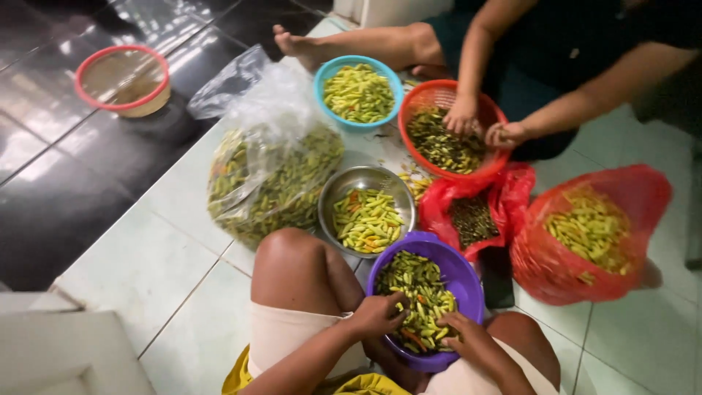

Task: Removing the stems from green chilies by hand and placing them into a bowl for processing.

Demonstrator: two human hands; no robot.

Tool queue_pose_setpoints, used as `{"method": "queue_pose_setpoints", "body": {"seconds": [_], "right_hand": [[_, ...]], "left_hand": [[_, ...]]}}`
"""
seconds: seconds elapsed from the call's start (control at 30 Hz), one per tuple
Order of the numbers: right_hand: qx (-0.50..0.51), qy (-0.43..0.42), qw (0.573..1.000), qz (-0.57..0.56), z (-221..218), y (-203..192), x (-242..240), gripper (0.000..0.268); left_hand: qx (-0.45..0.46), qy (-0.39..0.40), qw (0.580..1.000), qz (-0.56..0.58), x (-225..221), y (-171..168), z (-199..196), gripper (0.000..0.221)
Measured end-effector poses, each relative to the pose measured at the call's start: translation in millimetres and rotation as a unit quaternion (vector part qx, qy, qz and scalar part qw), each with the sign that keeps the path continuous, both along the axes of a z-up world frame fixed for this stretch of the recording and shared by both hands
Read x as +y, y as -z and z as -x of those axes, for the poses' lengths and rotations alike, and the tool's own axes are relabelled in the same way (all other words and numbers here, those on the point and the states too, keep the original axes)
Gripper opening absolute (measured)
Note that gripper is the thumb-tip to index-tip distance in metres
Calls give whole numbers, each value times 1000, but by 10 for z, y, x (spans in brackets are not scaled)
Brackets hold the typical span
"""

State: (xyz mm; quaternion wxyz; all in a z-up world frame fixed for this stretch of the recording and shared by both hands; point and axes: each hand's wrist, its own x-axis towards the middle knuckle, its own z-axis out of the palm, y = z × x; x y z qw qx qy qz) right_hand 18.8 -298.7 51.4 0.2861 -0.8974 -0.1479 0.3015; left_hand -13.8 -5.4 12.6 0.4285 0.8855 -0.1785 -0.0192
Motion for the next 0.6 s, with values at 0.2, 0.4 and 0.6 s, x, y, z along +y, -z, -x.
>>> {"method": "queue_pose_setpoints", "body": {"seconds": [0.2, 0.4, 0.6], "right_hand": [[-185, 8, 978, 97, 62, 604, 95, 37], [-242, 57, 964, 96, -452, 1220, -181, 36], [-164, 174, 965, -106, -561, 676, -202, 41]], "left_hand": [[-39, -7, 999, -12, -6, 98, 18, 26], [-15, 8, 1000, 12, 13, 175, -17, 28], [-15, 17, 1000, -5, -16, 470, -28, 40]]}}
